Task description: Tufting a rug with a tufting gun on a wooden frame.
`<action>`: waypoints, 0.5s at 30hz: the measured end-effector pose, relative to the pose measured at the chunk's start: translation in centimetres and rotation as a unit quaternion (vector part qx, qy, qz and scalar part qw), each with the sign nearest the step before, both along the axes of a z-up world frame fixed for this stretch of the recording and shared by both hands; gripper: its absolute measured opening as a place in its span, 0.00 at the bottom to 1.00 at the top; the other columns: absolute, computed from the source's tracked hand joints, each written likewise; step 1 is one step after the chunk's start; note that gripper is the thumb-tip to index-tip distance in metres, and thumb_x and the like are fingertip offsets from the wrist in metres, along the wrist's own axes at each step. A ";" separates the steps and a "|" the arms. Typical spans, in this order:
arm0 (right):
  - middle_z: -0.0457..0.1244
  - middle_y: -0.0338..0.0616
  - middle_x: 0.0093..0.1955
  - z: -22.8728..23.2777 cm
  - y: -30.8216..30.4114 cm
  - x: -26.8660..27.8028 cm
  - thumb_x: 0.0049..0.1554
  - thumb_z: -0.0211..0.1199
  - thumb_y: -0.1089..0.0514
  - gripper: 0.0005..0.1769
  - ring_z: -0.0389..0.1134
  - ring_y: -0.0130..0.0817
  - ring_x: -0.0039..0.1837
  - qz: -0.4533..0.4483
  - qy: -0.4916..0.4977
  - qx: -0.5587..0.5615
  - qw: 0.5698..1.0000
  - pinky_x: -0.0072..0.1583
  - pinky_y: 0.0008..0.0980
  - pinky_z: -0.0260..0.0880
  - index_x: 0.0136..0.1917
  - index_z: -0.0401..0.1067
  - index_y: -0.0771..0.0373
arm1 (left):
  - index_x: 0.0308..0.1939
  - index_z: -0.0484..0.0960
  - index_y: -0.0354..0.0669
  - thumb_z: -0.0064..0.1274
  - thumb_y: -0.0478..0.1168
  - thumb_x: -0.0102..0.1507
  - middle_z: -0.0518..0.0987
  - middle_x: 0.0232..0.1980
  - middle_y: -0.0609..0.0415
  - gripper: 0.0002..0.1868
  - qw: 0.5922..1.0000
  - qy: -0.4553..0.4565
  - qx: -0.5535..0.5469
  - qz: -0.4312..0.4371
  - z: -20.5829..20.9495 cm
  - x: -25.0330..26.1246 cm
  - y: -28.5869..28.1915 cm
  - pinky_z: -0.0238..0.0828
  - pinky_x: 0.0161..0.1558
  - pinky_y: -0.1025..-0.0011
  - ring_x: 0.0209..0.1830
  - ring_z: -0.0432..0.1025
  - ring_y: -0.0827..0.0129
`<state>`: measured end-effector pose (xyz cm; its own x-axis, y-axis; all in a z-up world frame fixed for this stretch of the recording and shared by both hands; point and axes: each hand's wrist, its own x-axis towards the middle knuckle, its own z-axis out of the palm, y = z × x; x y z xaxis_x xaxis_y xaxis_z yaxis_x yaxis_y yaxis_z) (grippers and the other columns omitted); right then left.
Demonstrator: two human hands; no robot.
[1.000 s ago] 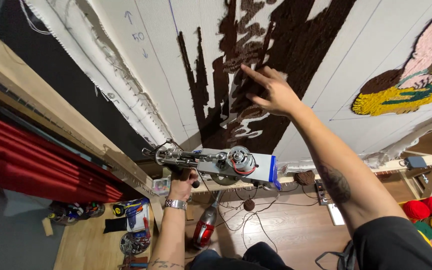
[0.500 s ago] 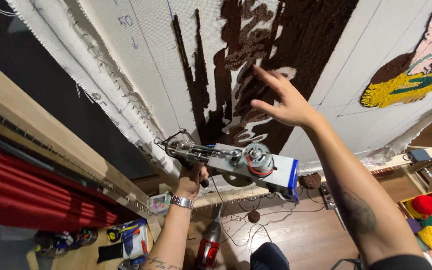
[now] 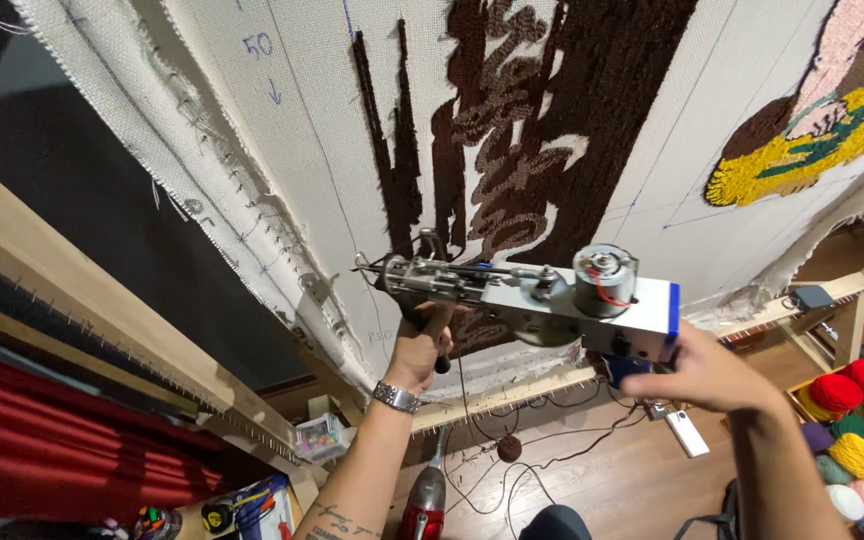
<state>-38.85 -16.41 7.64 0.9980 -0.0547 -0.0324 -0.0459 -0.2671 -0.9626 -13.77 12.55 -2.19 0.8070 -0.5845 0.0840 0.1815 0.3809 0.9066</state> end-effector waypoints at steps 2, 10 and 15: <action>0.70 0.46 0.49 0.0 2.2 0.4 0.39 0.81 0.51 0.32 0.69 0.35 0.51 -0.130 -0.004 -0.107 0.986 0.53 0.39 0.73 0.56 0.76 0.63 | 0.42 0.89 0.42 0.57 0.51 0.66 0.68 0.18 0.65 0.16 1.000 0.004 0.015 -0.024 0.4 -0.2 -0.2 0.53 0.22 0.76 0.16 0.58 0.80; 0.66 0.45 0.35 0.6 8.3 -0.9 0.47 0.72 0.61 0.14 0.64 0.32 0.35 -0.272 0.008 0.020 0.962 0.35 0.33 0.63 0.48 0.78 0.65 | 0.43 0.88 0.44 0.57 0.51 0.67 0.81 0.29 0.62 0.15 0.996 -0.020 0.041 -0.076 2.0 -1.0 -1.1 0.54 0.20 0.77 0.15 0.57 0.81; 0.63 0.41 0.32 -0.9 8.6 -2.9 0.48 0.73 0.62 0.12 0.61 0.29 0.31 -0.309 -0.027 0.049 0.949 0.32 0.31 0.59 0.44 0.75 0.67 | 0.46 0.87 0.46 0.58 0.46 0.65 0.88 0.44 0.55 0.11 0.994 0.001 0.041 -0.097 3.1 -1.7 -1.8 0.52 0.19 0.79 0.15 0.56 0.83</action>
